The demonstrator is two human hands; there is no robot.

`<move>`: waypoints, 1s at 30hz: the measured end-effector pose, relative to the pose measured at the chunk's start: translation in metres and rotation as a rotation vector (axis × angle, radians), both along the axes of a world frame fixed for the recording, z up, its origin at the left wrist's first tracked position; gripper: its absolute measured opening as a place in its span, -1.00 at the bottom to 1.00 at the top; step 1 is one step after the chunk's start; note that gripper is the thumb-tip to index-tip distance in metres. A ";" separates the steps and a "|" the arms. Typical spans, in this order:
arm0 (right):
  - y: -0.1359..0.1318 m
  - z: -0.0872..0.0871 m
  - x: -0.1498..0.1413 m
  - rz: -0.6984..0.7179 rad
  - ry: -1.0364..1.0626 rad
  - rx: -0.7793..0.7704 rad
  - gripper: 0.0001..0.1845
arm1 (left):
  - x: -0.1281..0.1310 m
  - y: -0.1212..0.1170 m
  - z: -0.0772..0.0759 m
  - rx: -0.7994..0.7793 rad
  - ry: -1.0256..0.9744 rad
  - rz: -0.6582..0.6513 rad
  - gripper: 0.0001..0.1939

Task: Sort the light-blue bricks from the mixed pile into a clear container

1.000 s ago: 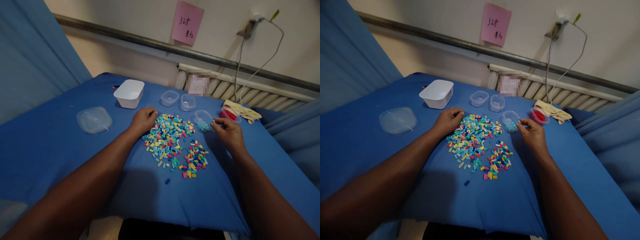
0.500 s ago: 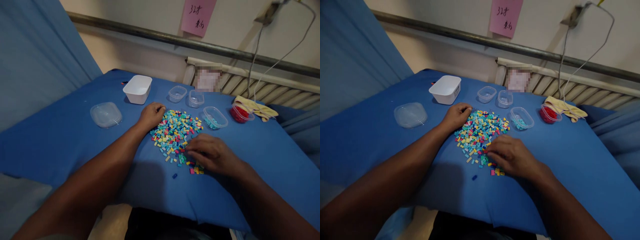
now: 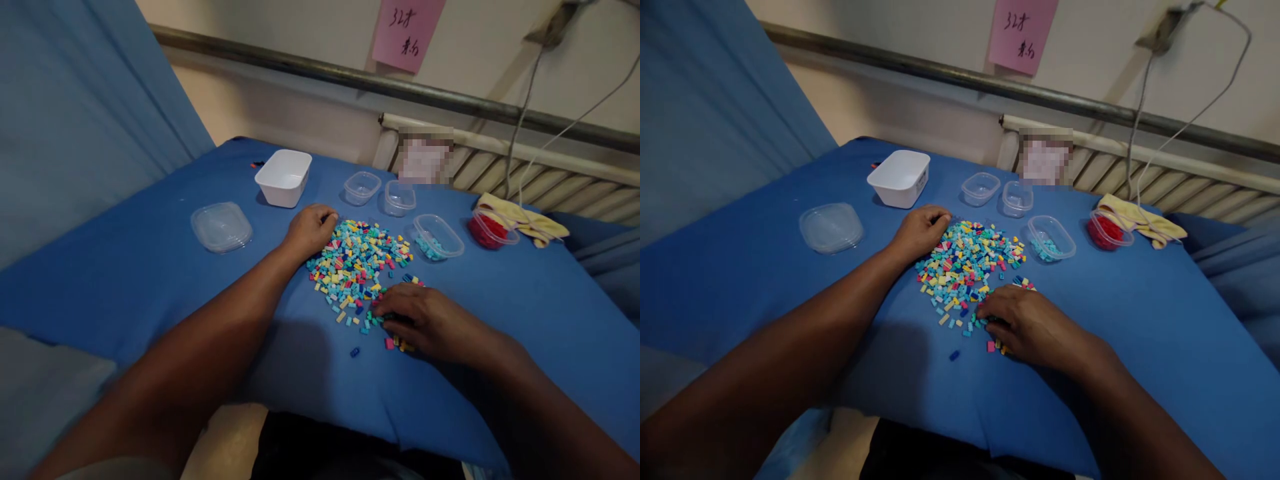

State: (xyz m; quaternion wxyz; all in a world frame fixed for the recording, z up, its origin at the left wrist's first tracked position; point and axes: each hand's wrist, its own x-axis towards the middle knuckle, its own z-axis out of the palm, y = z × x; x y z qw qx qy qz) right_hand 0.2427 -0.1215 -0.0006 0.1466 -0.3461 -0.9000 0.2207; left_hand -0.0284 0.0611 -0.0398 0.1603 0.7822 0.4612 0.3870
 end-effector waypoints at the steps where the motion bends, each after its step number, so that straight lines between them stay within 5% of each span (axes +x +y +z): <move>1: -0.001 0.000 0.001 -0.006 -0.002 -0.001 -0.82 | 0.000 0.000 0.000 -0.003 0.001 0.000 -0.70; 14: -0.002 0.002 -0.012 -0.049 0.029 0.130 -0.76 | 0.000 0.002 -0.002 0.002 0.032 0.003 -0.72; 22: -0.015 0.001 -0.033 0.005 0.104 0.034 -0.74 | 0.001 0.000 -0.003 -0.004 0.016 0.007 -0.74; 30: -0.013 0.011 -0.015 -0.086 -0.007 -0.039 -0.70 | 0.001 0.000 -0.003 -0.013 0.027 0.011 -0.74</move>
